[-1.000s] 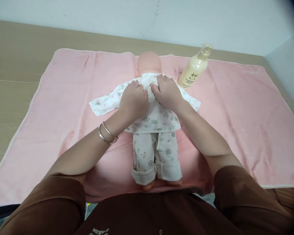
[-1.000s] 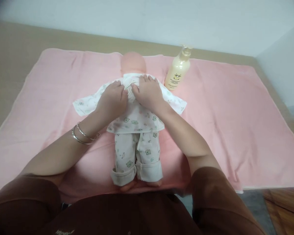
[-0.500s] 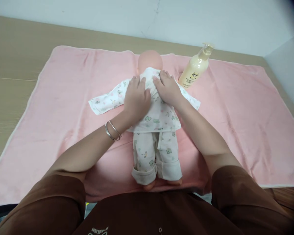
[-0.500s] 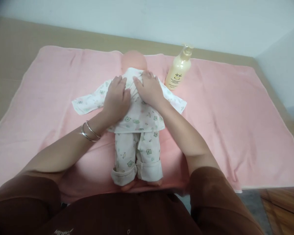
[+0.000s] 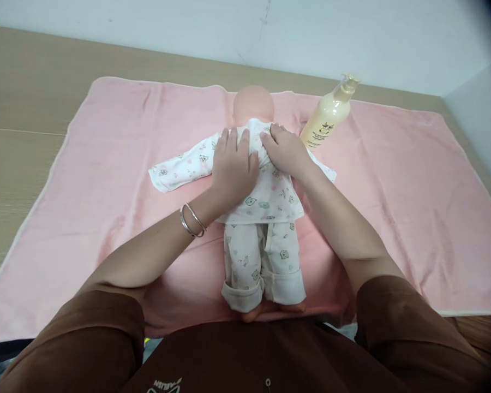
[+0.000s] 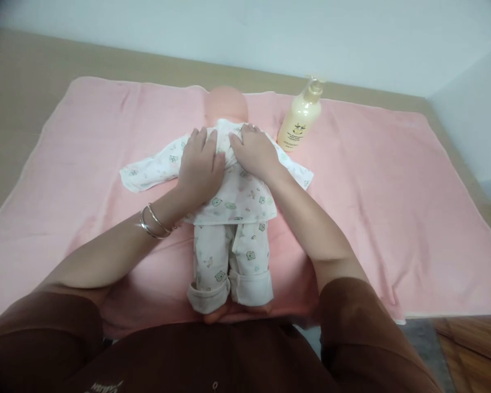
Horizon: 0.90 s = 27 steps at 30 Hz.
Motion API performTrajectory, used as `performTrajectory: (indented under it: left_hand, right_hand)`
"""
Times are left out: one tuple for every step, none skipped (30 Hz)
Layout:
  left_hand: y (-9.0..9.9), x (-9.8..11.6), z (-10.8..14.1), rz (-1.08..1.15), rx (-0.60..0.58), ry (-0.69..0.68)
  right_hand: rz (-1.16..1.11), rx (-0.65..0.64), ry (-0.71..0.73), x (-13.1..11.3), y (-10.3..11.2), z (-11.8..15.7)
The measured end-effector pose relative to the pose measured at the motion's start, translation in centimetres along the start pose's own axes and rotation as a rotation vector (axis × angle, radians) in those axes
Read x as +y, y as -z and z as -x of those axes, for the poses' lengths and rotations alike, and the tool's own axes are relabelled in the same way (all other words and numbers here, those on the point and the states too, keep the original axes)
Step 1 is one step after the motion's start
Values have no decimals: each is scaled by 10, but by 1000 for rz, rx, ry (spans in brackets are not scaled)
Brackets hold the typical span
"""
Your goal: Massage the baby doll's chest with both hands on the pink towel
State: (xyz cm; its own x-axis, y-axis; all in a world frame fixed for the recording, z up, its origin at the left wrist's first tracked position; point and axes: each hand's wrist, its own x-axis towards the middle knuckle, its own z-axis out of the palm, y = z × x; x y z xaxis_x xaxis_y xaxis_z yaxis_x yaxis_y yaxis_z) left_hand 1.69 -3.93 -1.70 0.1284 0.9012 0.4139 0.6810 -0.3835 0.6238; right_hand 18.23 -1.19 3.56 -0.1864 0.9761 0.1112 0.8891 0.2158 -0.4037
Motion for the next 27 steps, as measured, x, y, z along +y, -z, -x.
performTrajectory:
  left_hand:
    - [1,3,2,-4,-7,-8]
    - [2,3,1,-1,-15,-12]
    - [3,0,-3,8,-27,-11]
    - [4,-5,-8,22,-40,-3]
    - [4,-11,-15,38,-55,11]
    - [5,-18,-21,55,-71,28]
    - [5,-23,-26,68,-84,43]
    - [5,-26,-28,76,-92,51]
    - [5,-25,-28,76,-93,50]
    - [4,-22,-24,67,-87,42]
    - [4,-17,-19,51,-77,31]
    - [4,-10,-12,32,-66,19]
    - [5,-2,-5,15,-57,9]
    - [5,4,1,3,-53,0]
    - [5,9,5,-2,-55,-10]
    - [5,10,6,-2,-61,-22]
    - [6,9,4,0,-71,-35]
    - [6,5,-1,2,-85,-46]
    - [5,-1,-7,1,-102,-54]
    - [5,-8,-13,-4,-118,-53]
    - [4,-15,-20,-12,-130,-42]
    - [4,-21,-25,-23,-135,-26]
    - [3,-25,-28,-36,-131,-8]
    - [2,-27,-29,-49,-121,5]
    - [2,-25,-27,-60,-110,9]
    - [1,-22,-23,-68,-103,4]
    - [1,-17,-18,-76,-99,-9]
  right_hand:
    - [-3,5,9,3,-3,-3]
    - [1,3,24,3,-6,-3]
    - [14,-1,43,0,-7,0]
    - [35,-2,62,-4,-8,5]
    - [62,-3,81,-10,-8,12]
    - [91,-1,98,-16,-7,18]
    - [117,-1,112,-21,-6,24]
    - [132,-3,120,-25,-4,28]
    - [135,-4,118,-27,-3,30]
    - [127,-6,105,-26,-1,29]
    - [111,-9,86,-22,0,26]
    - [91,-10,65,-18,0,21]
    - [71,-10,49,-13,0,16]
    - [58,-9,40,-8,0,10]
    - [55,-9,37,-4,-1,6]
    - [63,-8,38,-2,-2,4]
    - [83,-6,38,-3,-3,4]
    - [111,-4,39,-6,-3,6]
    - [144,-3,40,-10,-3,10]
    - [175,-2,40,-15,-3,14]
    - [200,-1,41,-20,-2,19]
    - [218,-1,41,-24,-2,24]
    - [227,-3,39,-27,-1,26]
    - [227,-4,36,-27,-1,27]
    - [217,-3,33,-26,0,26]
    - [200,-1,27,-23,0,23]
    - [177,-1,17,-18,0,19]
